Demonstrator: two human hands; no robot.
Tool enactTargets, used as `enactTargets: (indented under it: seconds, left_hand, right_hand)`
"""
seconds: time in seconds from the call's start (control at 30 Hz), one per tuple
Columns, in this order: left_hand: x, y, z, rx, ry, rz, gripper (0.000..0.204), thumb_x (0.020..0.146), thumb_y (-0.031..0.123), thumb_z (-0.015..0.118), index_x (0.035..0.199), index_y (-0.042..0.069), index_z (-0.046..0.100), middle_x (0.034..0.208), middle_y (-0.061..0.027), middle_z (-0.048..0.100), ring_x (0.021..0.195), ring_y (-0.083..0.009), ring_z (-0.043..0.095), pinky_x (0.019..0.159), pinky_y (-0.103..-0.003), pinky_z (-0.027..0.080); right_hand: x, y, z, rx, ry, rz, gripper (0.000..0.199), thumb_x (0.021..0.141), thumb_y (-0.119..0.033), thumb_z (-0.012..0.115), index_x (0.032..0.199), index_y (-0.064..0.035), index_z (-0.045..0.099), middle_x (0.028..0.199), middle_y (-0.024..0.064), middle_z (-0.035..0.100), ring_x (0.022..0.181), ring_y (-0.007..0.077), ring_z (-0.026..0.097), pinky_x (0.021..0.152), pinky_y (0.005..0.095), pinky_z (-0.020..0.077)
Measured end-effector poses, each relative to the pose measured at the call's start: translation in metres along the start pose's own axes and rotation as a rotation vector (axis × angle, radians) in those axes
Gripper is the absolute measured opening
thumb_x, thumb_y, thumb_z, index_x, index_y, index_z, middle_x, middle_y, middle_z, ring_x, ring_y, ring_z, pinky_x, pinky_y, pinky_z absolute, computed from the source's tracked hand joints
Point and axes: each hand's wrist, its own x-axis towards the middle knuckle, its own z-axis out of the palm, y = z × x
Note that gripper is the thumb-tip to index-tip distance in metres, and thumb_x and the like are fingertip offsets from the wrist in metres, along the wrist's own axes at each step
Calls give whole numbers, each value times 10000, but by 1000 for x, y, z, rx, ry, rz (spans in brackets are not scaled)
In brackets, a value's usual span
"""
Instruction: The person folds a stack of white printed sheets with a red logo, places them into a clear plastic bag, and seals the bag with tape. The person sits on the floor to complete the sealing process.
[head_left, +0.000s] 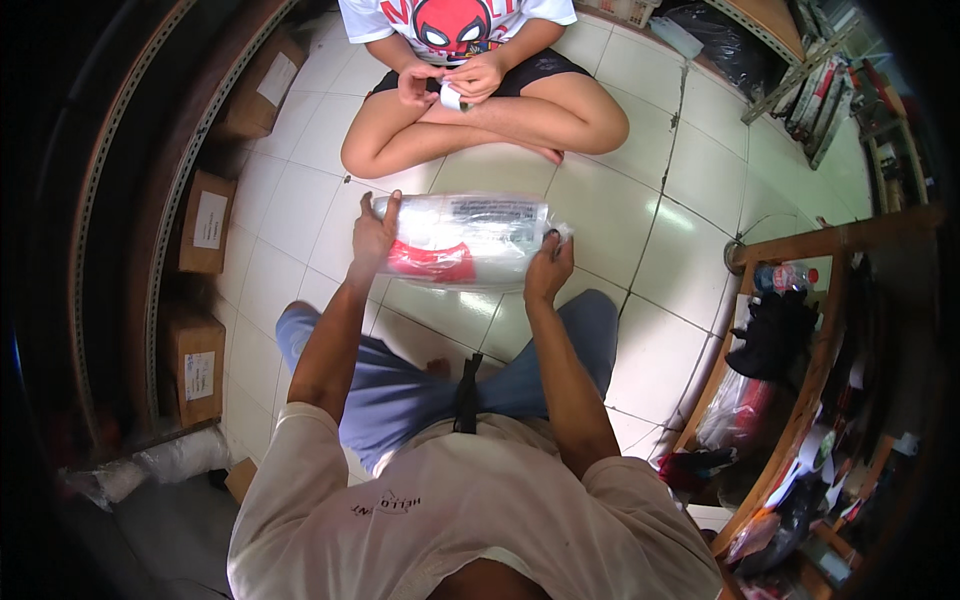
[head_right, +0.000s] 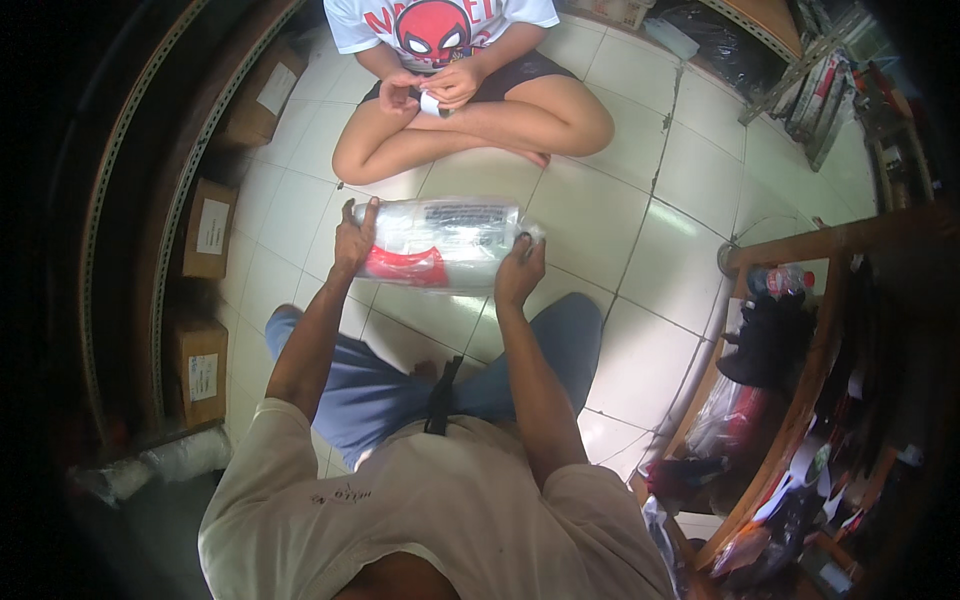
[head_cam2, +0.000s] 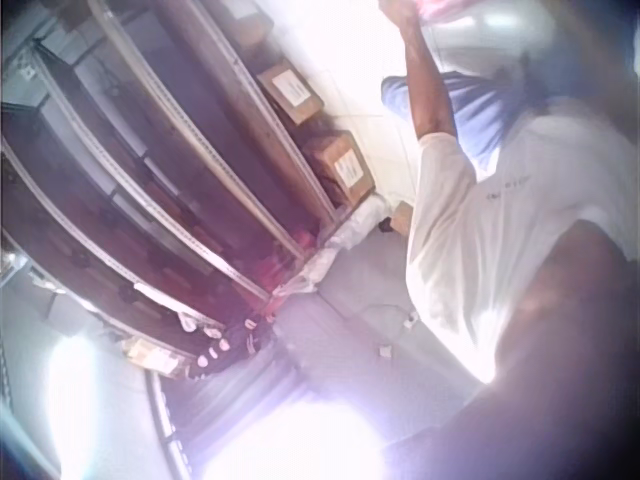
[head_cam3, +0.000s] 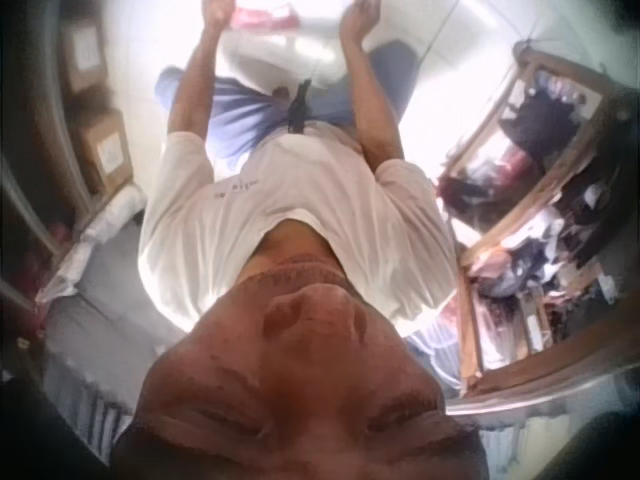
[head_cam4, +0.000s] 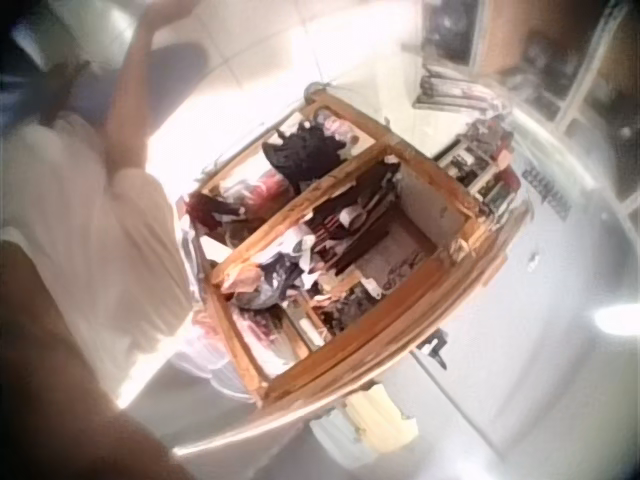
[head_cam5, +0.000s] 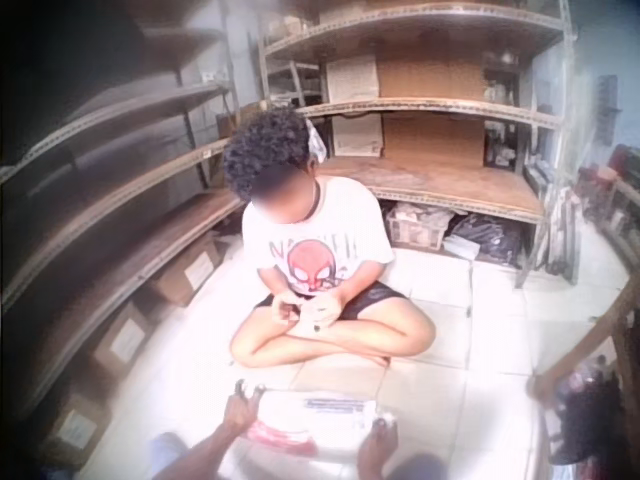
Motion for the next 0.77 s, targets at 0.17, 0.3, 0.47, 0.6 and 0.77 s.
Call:
enactTargets:
  seconds: [0.17,0.3,0.47,0.6,0.77]
  left_hand:
    - [-14,11,-5,37,-66,-50,853,932,651,426,1442,-17,284,938,-355,646,941,-503,638,810,-516,501]
    - [-11,25,-8,52,-153,-142,822,950,637,399,1479,26,252,1110,-347,605,1075,-479,594,909,-529,463]
    - [-14,14,-4,501,141,109,759,976,542,423,1536,93,176,1486,-242,356,1394,-373,339,1110,-619,212]
    - [-18,50,-20,651,180,497,622,1000,407,419,1523,114,256,1531,-199,307,1449,-354,240,1117,-685,64]
    - [-52,50,2,470,-100,655,732,910,609,487,1487,175,364,1531,-192,315,1451,-427,191,1115,-688,68]
  right_hand:
    - [2,8,-9,93,-98,97,176,989,-120,461,1037,22,553,925,67,587,834,158,521,802,302,420]
    - [13,-5,-16,229,-155,272,128,973,-68,470,1022,3,566,925,44,576,844,132,516,796,278,412]
    - [19,5,-22,476,-223,398,127,955,-25,470,1007,-28,585,916,23,569,842,123,523,767,263,409]
    - [53,11,-32,328,-330,500,113,860,-75,540,936,-41,616,890,19,575,814,114,513,707,275,405]
    - [76,15,-40,305,-422,496,263,793,-145,581,1023,-64,680,973,57,649,946,204,554,759,450,440]
